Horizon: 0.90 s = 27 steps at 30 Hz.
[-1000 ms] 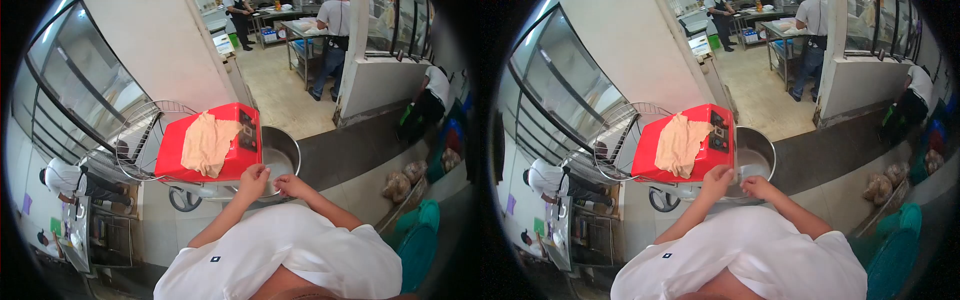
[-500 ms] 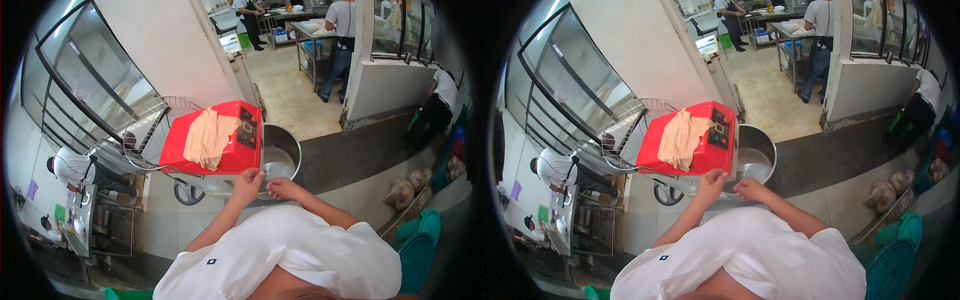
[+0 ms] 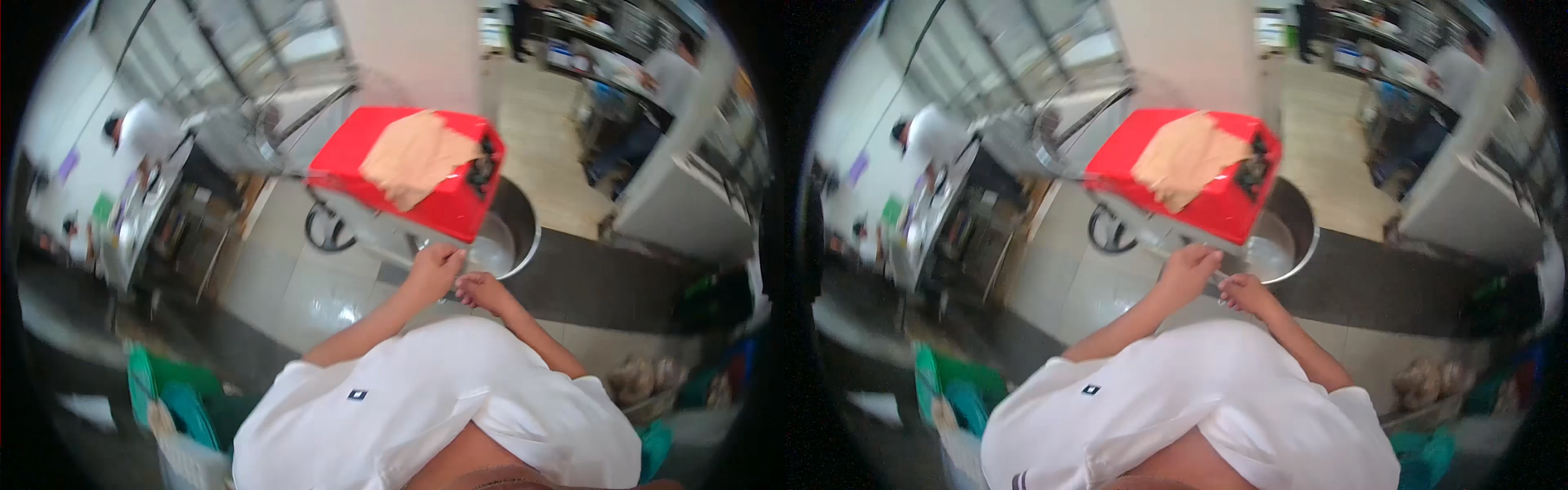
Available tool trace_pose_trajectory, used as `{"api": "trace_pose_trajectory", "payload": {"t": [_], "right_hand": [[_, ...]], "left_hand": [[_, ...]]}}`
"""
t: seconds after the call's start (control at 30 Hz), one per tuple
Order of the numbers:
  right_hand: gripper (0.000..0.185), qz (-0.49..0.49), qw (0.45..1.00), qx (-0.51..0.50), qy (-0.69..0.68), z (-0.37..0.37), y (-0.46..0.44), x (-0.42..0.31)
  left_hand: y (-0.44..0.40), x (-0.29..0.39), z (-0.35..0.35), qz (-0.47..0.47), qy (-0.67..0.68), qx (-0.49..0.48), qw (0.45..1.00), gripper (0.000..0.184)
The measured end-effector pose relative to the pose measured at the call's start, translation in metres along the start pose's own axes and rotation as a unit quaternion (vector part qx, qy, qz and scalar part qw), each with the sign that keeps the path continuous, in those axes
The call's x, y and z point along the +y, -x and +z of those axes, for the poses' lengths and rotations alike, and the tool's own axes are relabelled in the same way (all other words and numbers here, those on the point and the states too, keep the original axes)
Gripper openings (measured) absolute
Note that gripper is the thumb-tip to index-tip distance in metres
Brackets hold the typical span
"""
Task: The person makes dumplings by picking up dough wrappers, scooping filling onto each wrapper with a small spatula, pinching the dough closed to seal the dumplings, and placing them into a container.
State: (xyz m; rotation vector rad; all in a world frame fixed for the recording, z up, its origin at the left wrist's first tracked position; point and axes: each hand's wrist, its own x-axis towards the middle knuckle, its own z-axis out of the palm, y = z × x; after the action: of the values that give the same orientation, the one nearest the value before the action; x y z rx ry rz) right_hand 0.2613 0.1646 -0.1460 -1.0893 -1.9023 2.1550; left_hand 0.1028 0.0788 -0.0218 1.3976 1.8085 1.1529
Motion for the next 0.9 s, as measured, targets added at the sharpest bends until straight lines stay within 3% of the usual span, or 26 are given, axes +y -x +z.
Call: {"api": "trace_pose_trajectory", "payload": {"t": [0.1,0.2,0.5,0.73,0.8,0.9], "right_hand": [[0.028,0.012,0.999,-0.029,-0.012,0.026,-0.033,-0.008],[0.027,0.035,0.998,-0.042,0.023,0.067,-0.055,-0.033],[0.029,0.039,0.976,-0.161,0.142,0.211,-0.137,-0.081],[0.03,0.04,0.943,-0.252,0.212,0.322,-0.174,-0.116],[0.03,0.038,0.933,-0.273,0.23,0.346,-0.182,-0.12],[0.031,0.041,0.908,-0.325,0.26,0.382,-0.205,-0.123]], "left_hand": [[0.009,-0.037,-0.027,0.051,-0.003,0.103,0.993,0.028],[0.027,-0.049,-0.079,-0.063,0.073,0.128,0.987,0.028],[0.096,-0.134,-0.221,-0.137,0.097,0.281,0.945,0.029],[0.167,-0.158,-0.307,-0.185,0.155,0.362,0.9,0.029],[0.187,-0.167,-0.323,-0.155,0.149,0.41,0.886,0.027],[0.217,-0.145,-0.35,-0.177,0.185,0.445,0.858,0.025]]}}
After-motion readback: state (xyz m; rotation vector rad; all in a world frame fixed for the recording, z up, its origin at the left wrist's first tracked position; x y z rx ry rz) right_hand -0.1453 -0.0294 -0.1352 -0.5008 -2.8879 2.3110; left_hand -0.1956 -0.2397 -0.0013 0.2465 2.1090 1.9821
